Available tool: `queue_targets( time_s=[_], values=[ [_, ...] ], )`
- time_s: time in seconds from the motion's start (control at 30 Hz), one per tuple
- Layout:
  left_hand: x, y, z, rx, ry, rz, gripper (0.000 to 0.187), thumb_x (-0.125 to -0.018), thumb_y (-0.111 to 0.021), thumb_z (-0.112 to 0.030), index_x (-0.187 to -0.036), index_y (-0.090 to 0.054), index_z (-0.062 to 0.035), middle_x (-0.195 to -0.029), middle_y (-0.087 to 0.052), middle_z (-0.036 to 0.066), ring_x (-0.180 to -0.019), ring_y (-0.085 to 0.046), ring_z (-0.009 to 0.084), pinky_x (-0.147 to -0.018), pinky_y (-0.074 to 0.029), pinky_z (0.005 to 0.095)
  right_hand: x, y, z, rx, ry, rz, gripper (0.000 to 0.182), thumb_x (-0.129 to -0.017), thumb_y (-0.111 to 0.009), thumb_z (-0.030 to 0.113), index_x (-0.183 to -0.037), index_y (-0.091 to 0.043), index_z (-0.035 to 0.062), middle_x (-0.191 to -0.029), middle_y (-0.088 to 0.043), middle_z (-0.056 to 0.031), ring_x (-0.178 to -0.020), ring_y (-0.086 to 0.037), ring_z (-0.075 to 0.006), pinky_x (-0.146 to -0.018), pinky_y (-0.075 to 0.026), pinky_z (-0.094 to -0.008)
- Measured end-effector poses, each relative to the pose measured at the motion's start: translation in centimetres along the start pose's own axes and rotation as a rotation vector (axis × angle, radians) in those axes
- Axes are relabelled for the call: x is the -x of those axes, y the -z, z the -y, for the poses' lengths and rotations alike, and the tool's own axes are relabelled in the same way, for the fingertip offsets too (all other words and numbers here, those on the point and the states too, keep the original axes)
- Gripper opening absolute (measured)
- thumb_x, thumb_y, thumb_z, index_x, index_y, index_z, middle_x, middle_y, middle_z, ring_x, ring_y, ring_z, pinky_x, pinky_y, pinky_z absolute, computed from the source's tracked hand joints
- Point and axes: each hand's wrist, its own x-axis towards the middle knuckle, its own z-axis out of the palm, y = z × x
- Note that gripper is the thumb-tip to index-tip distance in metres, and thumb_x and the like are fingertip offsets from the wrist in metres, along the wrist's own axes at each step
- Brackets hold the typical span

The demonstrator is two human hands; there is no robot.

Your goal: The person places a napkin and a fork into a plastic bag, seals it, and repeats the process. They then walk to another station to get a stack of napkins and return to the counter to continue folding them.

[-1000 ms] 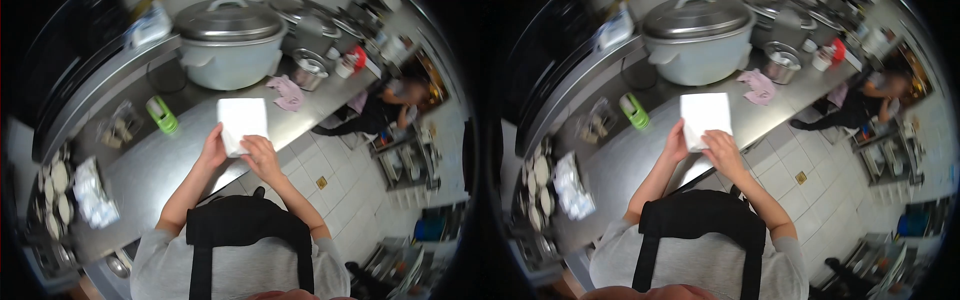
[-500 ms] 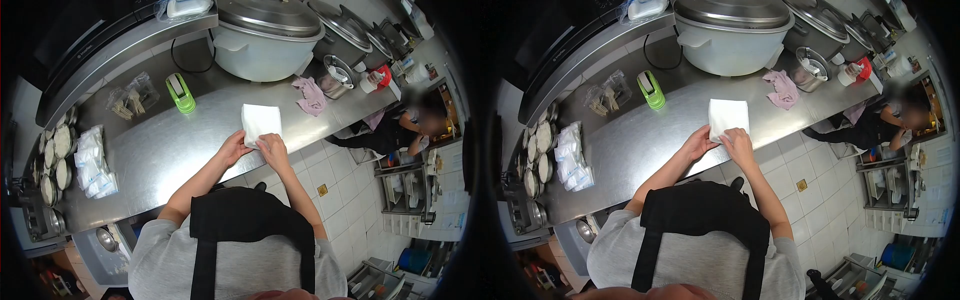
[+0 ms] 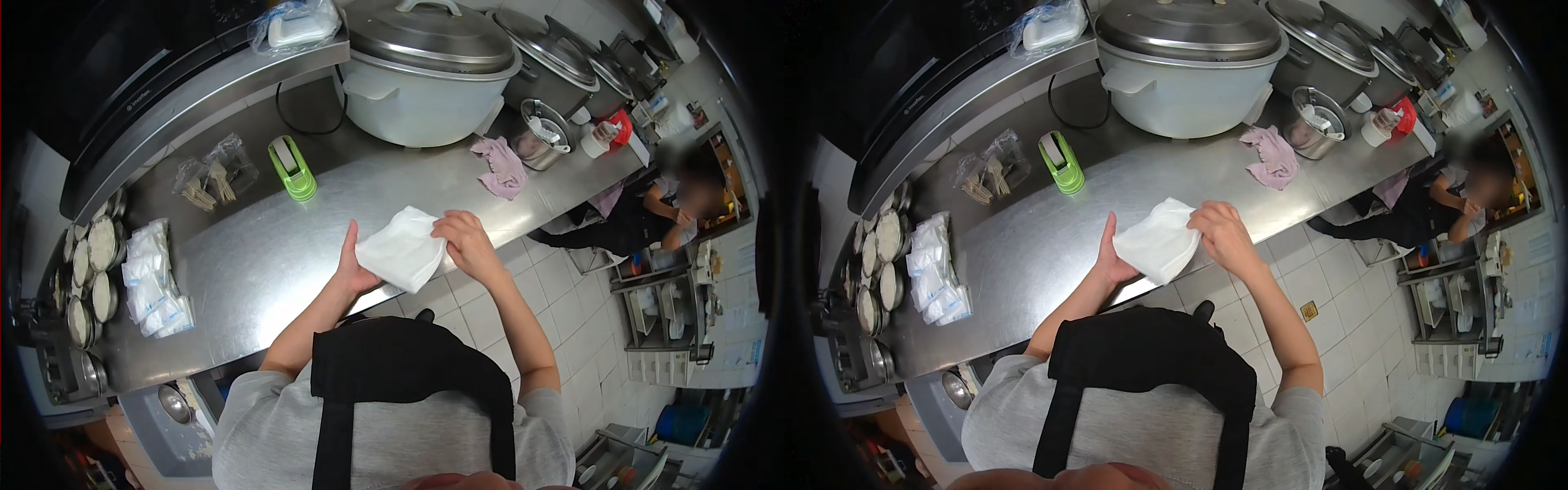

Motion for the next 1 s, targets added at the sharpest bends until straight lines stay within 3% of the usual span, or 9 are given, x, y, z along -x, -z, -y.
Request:
queue_targets(
  time_s=[0.1, 0.23, 0.3, 0.33, 0.4, 0.43, 0.5, 0.7, 1.0],
  values=[
    [-1.4, -0.4, 0.2, -0.329, -0.14, -0.047, 0.059, -0.076, -0.059, -0.012, -0.128, -0.035, -0.0018, -0.126, -0.045, 0.016, -0.117, -0.044, 0.0282, -0.097, -0.039, 0.0399, -0.7, 0.7, -1.6, 0.121, -0.013, -0.031, 0.033, -0.064, -0.054, -0.007, -0.093, -0.06, 0.0073, -0.108, -0.057, -0.0078, -0.11, -0.046, -0.0307, -0.093, -0.036, -0.0417],
    [-3.2, -1.8, -0.3, -0.446, -0.329, 0.012, 0.061, -0.074, -0.057, 0.0, -0.129, -0.031, -0.0059, -0.121, -0.046, 0.013, -0.109, -0.049, 0.025, -0.091, -0.043, 0.0379, -1.7, 1.6, -1.2, 0.118, -0.127, -0.223, 0.033, -0.068, -0.052, -0.006, -0.098, -0.059, 0.0024, -0.111, -0.055, -0.0136, -0.11, -0.047, -0.0329, -0.094, -0.037, -0.0407],
    [-4.1, -1.3, -0.8, -0.505, -0.358, 0.009, 0.062, -0.073, -0.056, 0.001, -0.129, -0.031, -0.0081, -0.12, -0.047, 0.012, -0.11, -0.048, 0.025, -0.093, -0.042, 0.0373, -1.1, -0.7, -0.5, -0.044, -0.039, -0.175, 0.03, -0.069, -0.056, 0.0, -0.099, -0.058, 0.0003, -0.111, -0.055, -0.0154, -0.105, -0.05, -0.0314, -0.091, -0.04, -0.0379],
    [-4.8, -0.3, -1.1, -0.539, -0.368, -0.02, 0.061, -0.075, -0.054, 0.003, -0.129, -0.03, -0.0084, -0.121, -0.046, 0.012, -0.11, -0.049, 0.0254, -0.093, -0.042, 0.0381, -1.2, -1.4, 1.0, -0.118, -0.016, -0.132, 0.027, -0.067, -0.062, 0.007, -0.092, -0.059, -0.0022, -0.1, -0.058, -0.0183, -0.098, -0.052, -0.0336, -0.089, -0.041, -0.0397],
    [-5.5, 1.6, -1.4, -0.646, -0.307, -0.077, 0.056, -0.08, -0.046, 0.001, -0.132, -0.028, -0.0076, -0.124, -0.044, 0.014, -0.114, -0.046, 0.0262, -0.096, -0.039, 0.0401, -0.3, -4.5, 0.7, 0.049, 0.005, -0.084, 0.029, -0.063, -0.068, 0.012, -0.089, -0.059, 0.0005, -0.093, -0.058, -0.0144, -0.094, -0.054, -0.0303, -0.083, -0.044, -0.0384],
    [-5.8, 3.4, -2.0, -0.617, -0.268, -0.058, 0.06, -0.082, -0.044, -0.001, -0.136, -0.02, -0.0086, -0.128, -0.041, 0.015, -0.116, -0.043, 0.0266, -0.097, -0.037, 0.0415, 0.1, -5.9, 0.1, 0.057, -0.093, 0.108, 0.033, -0.066, -0.066, 0.012, -0.095, -0.057, -0.001, -0.1, -0.057, -0.0139, -0.097, -0.053, -0.0306, -0.083, -0.045, -0.0376],
    [-4.0, 2.4, -1.3, -0.646, -0.276, -0.182, 0.067, -0.086, -0.046, -0.008, -0.14, -0.006, -0.0121, -0.136, -0.031, 0.015, -0.121, -0.037, 0.0268, -0.095, -0.038, 0.0426, 0.8, -7.7, -0.7, 0.086, -0.18, 0.092, 0.023, -0.064, -0.064, 0.009, -0.084, -0.057, 0.0004, -0.092, -0.058, -0.0118, -0.092, -0.055, -0.0289, -0.078, -0.047, -0.0371],
    [-0.7, 3.1, -0.4, -0.946, -0.317, -0.282, 0.062, -0.087, -0.052, -0.024, -0.138, -0.019, -0.0131, -0.137, -0.033, 0.011, -0.122, -0.038, 0.0253, -0.09, -0.041, 0.0403, 1.8, -7.8, -0.5, 0.05, -0.199, 0.056, 0.018, -0.067, -0.063, 0.008, -0.082, -0.057, 0.0007, -0.095, -0.058, -0.0116, -0.095, -0.055, -0.0282, -0.079, -0.046, -0.0372],
    [0.3, 2.1, 1.6, -0.881, -0.285, -0.287, 0.059, -0.085, -0.052, -0.017, -0.136, -0.025, -0.01, -0.135, -0.035, 0.005, -0.109, -0.046, 0.0164, -0.085, -0.041, 0.0328, 1.8, -8.8, -0.2, 0.058, -0.192, -0.007, 0.011, -0.071, -0.058, 0.008, -0.077, -0.055, -0.0008, -0.086, -0.057, -0.0133, -0.087, -0.056, -0.0299, -0.078, -0.045, -0.0379]
  ],
)
